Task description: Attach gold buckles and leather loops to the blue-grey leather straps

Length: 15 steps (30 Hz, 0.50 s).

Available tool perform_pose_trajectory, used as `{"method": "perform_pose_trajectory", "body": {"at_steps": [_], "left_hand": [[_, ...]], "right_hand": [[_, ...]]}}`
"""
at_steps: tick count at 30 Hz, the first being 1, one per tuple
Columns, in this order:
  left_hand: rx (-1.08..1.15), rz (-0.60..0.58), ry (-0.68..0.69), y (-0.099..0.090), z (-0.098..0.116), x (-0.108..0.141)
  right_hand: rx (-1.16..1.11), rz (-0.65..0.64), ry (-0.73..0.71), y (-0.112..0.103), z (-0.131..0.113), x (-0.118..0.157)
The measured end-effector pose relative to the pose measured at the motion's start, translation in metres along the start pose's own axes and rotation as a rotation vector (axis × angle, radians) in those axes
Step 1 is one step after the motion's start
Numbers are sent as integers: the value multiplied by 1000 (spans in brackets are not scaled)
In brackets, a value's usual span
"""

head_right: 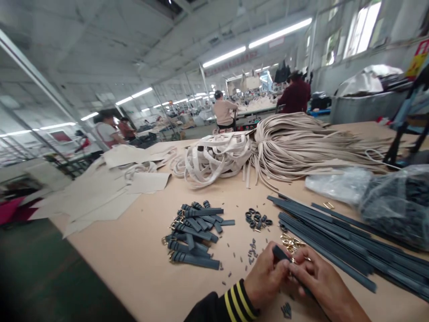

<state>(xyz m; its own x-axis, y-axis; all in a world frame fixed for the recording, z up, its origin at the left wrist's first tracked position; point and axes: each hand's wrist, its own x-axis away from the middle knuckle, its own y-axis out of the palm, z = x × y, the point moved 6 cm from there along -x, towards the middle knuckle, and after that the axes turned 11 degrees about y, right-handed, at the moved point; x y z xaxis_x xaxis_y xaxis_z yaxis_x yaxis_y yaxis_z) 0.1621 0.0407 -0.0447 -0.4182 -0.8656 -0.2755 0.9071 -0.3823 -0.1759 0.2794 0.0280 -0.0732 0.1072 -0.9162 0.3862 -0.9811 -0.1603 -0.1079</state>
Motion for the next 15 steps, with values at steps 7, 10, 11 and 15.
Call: {"method": "perform_pose_trajectory", "body": {"at_steps": [7, 10, 11, 15], "left_hand": [[464, -159, -169, 9, 5, -3], [609, -44, -277, 9, -15, -3], [635, -25, -315, 11, -23, -2], [769, -110, -420, 24, -43, 7]], "right_hand": [[74, 105, 40, -15, 11, -4], [116, 58, 29, -10, 7, 0], [125, 36, 35, -8, 6, 2], [89, -35, 59, -2, 2, 7]]}}
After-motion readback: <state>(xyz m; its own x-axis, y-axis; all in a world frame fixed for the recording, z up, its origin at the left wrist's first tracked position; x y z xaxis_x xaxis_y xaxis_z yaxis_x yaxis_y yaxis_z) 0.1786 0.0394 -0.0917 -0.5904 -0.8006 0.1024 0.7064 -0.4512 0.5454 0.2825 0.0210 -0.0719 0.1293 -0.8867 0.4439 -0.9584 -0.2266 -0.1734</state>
